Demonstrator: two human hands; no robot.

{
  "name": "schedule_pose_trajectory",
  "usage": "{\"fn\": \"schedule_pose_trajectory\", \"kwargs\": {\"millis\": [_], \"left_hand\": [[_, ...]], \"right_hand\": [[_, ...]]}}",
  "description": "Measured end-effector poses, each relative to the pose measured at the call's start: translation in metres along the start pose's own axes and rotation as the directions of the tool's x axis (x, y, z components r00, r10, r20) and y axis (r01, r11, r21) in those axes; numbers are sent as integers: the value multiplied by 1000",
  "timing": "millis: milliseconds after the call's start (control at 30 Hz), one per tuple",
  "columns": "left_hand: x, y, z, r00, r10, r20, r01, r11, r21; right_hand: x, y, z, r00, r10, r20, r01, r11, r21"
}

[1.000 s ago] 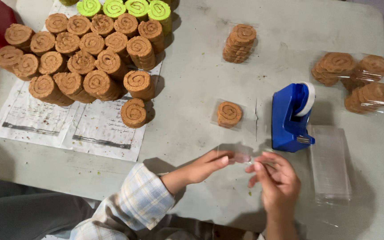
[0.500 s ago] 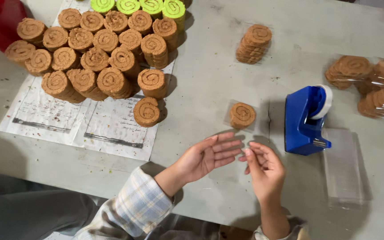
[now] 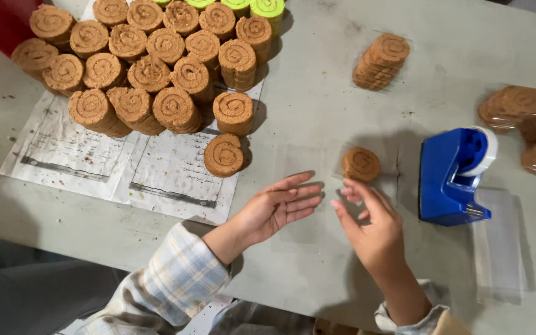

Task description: The person places individual cake rolls into small plastic containers and seals them using adhesive tape from a dispenser.

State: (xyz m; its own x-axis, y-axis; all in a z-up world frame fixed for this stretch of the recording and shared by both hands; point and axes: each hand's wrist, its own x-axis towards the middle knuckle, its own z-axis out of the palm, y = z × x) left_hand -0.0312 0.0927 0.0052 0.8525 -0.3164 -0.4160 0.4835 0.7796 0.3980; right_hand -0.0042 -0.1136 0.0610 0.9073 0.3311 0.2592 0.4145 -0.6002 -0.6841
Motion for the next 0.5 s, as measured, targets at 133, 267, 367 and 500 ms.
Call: {"fn": "schedule_pose_trajectory", "kwargs": {"millis": [133,267,367,500], "left_hand": [[5,-5,-22,998,43,46,-43,999,-17],[8,2,-30,998,63,17,-61,995,-76],[28,-15,-66,997,81,-6,-81,987,-137],[2,-25,-42,879,474,46,-459,869,-183]], "right_hand": [[19,-15,25,963,-255,-91,247,965,-93],[32,-38,56,929,-369,-13,363,921,-140],[45,-71,75,941,-336,40,338,928,-157],[60,-85,113,953,-252,171,280,945,-167]]}}
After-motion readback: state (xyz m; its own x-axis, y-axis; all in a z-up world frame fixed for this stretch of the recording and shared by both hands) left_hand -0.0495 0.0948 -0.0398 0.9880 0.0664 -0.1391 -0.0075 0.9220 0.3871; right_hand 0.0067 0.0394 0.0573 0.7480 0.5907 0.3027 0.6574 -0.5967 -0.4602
